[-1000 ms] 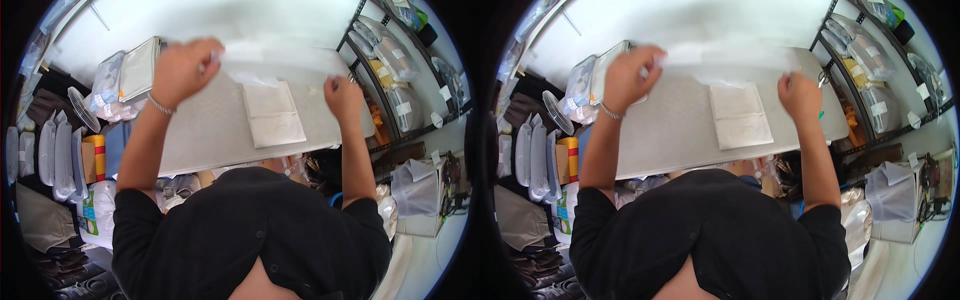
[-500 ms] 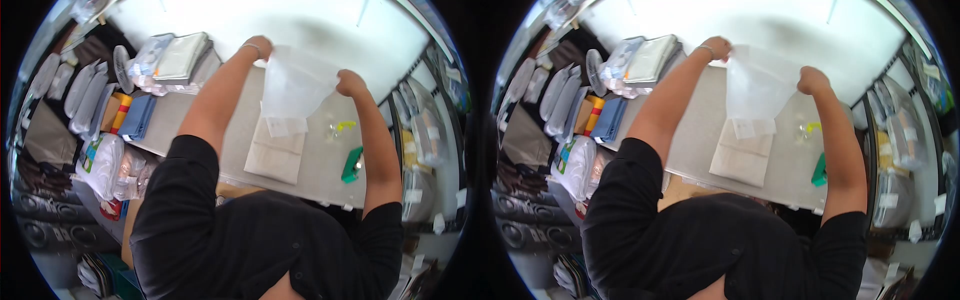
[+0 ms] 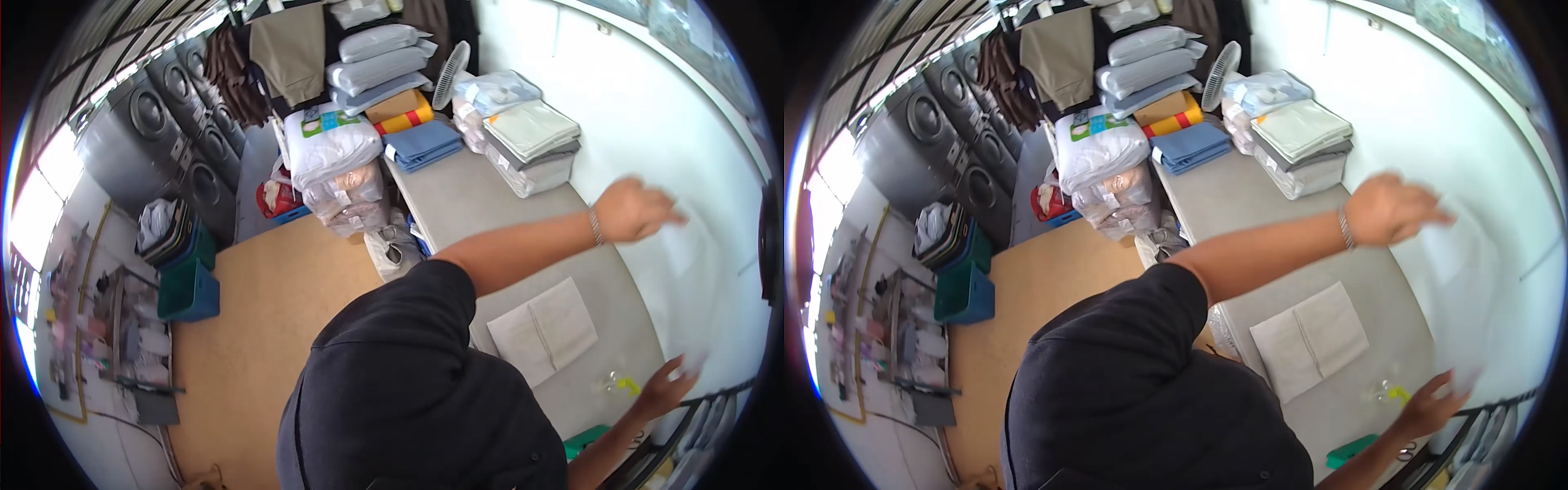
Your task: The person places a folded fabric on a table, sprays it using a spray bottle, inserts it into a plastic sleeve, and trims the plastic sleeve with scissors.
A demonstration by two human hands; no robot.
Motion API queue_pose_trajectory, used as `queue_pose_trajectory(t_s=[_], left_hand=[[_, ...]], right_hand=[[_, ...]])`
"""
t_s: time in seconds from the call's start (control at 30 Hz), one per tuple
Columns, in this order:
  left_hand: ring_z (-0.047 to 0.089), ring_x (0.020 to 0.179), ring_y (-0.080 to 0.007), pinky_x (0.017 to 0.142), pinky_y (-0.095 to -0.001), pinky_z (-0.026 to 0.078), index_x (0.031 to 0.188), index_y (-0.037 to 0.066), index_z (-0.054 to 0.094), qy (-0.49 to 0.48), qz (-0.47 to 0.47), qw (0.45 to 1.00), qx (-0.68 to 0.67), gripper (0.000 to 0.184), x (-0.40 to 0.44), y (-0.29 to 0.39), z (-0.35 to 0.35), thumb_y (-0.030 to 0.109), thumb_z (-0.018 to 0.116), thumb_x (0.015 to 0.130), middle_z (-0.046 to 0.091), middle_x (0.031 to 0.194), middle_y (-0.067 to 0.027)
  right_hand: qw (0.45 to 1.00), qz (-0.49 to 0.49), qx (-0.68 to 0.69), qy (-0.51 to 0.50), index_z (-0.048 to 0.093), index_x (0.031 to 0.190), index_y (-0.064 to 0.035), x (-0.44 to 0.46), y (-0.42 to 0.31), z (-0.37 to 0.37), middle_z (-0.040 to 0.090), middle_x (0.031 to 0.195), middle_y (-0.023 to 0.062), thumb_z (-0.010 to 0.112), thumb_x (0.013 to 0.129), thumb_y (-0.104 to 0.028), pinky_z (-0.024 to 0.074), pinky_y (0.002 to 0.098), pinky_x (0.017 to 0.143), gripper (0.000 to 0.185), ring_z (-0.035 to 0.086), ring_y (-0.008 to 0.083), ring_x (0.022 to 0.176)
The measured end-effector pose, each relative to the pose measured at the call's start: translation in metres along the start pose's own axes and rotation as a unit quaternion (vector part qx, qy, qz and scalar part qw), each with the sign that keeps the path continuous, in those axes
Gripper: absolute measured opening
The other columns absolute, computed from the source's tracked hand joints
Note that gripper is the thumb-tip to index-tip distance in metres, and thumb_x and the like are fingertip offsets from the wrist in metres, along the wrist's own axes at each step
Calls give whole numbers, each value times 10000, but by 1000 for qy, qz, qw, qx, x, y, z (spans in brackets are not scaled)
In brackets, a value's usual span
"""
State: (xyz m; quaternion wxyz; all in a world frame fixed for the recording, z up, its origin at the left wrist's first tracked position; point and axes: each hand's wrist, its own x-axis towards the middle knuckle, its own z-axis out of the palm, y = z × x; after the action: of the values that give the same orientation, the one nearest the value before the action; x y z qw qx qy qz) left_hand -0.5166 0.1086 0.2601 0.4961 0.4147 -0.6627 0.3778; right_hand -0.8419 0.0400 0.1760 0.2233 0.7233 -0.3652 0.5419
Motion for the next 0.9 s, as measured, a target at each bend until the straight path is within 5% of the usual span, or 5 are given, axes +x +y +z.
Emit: queue_pose_trajectory(t_s=[0.27,0.33,0.4,0.7,0.9], left_hand=[[635,809,-193,685,-343,449,1224,329,626,-301,-258,917,-52,390,-226,44,16,132,571,892,682,1077,23],[652,873,-215,724,-367,481,1218,310,639,-376,-307,872,-57,369,-265,52,15,149,557,896,688,1057,-6],[661,907,-239,748,-394,509,1207,295,653,-404,-322,854,-58,362,-293,60,15,153,556,888,693,1031,-34],[673,918,-284,754,-413,529,1261,324,633,-545,-365,754,-24,418,-345,87,2,158,540,890,699,1012,-89],[676,880,-293,741,-418,524,1392,365,499,-579,-397,712,-20,548,-339,97,-16,135,523,895,693,1012,-118]], right_hand=[[911,236,69,-331,509,1268,106,-194,-19,20,388,1415,315,515,978,-310,468,447,976,508,496,436,1227],[871,161,-50,-461,541,1228,107,-228,-15,22,436,1374,325,525,967,-312,467,442,973,494,512,428,1218],[889,62,-47,-452,584,1145,80,-272,-1,28,516,1283,305,527,961,-309,483,459,905,434,550,422,1150],[806,164,54,-567,596,885,22,-300,-27,2,650,798,216,538,951,-276,472,520,692,311,631,437,774],[793,191,92,-571,616,909,18,-308,-34,-7,680,766,182,549,948,-262,485,489,657,290,655,399,741]])
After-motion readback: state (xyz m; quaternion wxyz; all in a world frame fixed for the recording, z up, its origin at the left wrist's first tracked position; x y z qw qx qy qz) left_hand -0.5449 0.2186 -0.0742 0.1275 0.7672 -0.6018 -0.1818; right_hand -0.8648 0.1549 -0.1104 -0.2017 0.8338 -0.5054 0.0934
